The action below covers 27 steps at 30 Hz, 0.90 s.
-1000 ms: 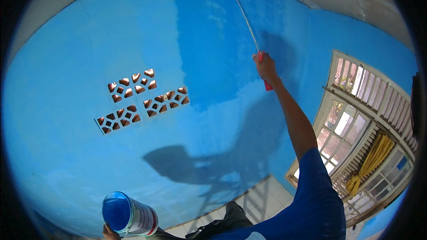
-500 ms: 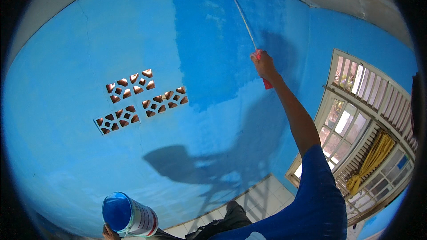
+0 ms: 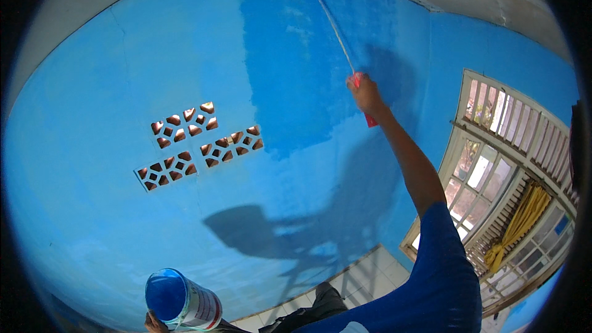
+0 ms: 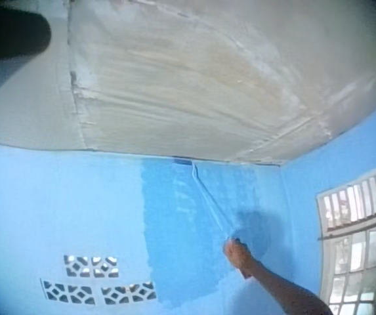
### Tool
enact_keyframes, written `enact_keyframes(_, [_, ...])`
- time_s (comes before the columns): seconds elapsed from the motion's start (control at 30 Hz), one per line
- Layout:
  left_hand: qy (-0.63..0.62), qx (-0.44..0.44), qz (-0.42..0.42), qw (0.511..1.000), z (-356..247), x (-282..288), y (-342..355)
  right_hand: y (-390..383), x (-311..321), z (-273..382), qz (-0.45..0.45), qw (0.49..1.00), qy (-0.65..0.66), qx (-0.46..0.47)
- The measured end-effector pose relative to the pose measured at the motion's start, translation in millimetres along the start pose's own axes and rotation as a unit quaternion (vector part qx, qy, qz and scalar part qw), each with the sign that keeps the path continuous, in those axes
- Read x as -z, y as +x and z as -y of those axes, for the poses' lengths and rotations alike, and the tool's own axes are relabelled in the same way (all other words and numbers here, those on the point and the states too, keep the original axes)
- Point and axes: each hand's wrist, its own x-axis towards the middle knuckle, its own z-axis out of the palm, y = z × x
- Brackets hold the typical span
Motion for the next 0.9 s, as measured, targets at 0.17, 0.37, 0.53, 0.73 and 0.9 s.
enact_keyframes(0.17, [-0.042, 0.037, -0.002, 0.998, 2, -10, 3, -39, -4, -18, -0.035, 0.999, 0.000, 0.025])
enact_keyframes(0.37, [-0.054, 0.041, 0.013, 0.998, 7, 0, 4, 3, 1, 4, -0.039, 0.998, 0.002, 0.049])
enact_keyframes(0.53, [-0.030, 0.033, 0.017, 0.999, 31, -24, 6, -25, -13, -14, 0.010, 1.000, 0.008, -0.010])
enact_keyframes(0.73, [-0.013, 0.020, 0.023, 0.999, 38, -31, 8, -8, 0, -19, -0.052, 0.996, -0.037, 0.062])
enact_keyframes(0.9, [0.010, 0.018, 0.022, 1.000, 57, -32, 4, -3, 2, 21, -0.023, 0.999, -0.009, 0.023])
